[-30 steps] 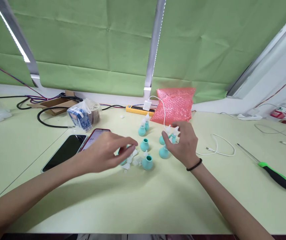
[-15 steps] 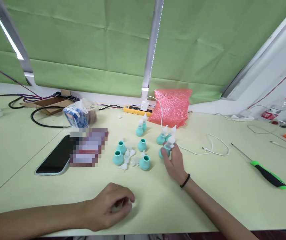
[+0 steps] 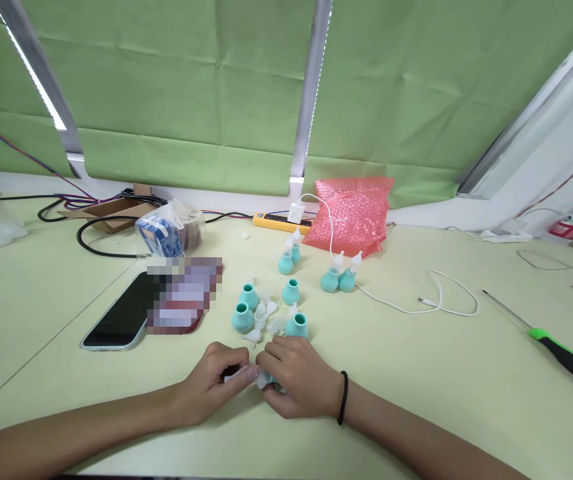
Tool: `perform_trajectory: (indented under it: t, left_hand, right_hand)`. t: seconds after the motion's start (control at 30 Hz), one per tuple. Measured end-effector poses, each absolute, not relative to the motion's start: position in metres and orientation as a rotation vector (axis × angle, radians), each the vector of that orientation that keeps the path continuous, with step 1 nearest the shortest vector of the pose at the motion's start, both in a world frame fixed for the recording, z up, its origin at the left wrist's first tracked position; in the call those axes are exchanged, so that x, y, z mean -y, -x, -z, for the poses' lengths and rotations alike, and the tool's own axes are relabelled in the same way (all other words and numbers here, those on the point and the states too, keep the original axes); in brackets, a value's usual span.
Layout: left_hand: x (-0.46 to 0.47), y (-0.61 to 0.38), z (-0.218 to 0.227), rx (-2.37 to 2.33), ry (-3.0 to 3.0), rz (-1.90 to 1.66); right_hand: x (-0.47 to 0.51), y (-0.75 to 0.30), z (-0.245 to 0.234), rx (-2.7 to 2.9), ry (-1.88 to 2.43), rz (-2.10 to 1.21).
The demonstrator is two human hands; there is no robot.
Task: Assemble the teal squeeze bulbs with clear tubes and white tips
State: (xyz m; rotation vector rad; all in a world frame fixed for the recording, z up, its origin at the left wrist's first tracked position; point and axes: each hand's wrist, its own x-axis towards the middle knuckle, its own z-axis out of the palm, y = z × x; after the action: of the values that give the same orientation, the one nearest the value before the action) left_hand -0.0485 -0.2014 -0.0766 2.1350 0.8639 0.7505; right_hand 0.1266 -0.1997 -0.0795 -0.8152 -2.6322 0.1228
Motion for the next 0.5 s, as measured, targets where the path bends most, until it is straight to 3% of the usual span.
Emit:
perform_trajectory:
  t: [0.3, 0.5]
  left_hand:
    - [0.182, 0.048, 0.079, -0.794, -1.516, -0.630]
    - [0.191, 0.050, 0.083, -0.879, -1.814, -1.019]
  right_hand:
    - [0.203, -0.131, 0.084, 2.399, 0.743, -0.283]
    - [0.201, -0.131, 0.084, 2.453, 0.659, -0.280]
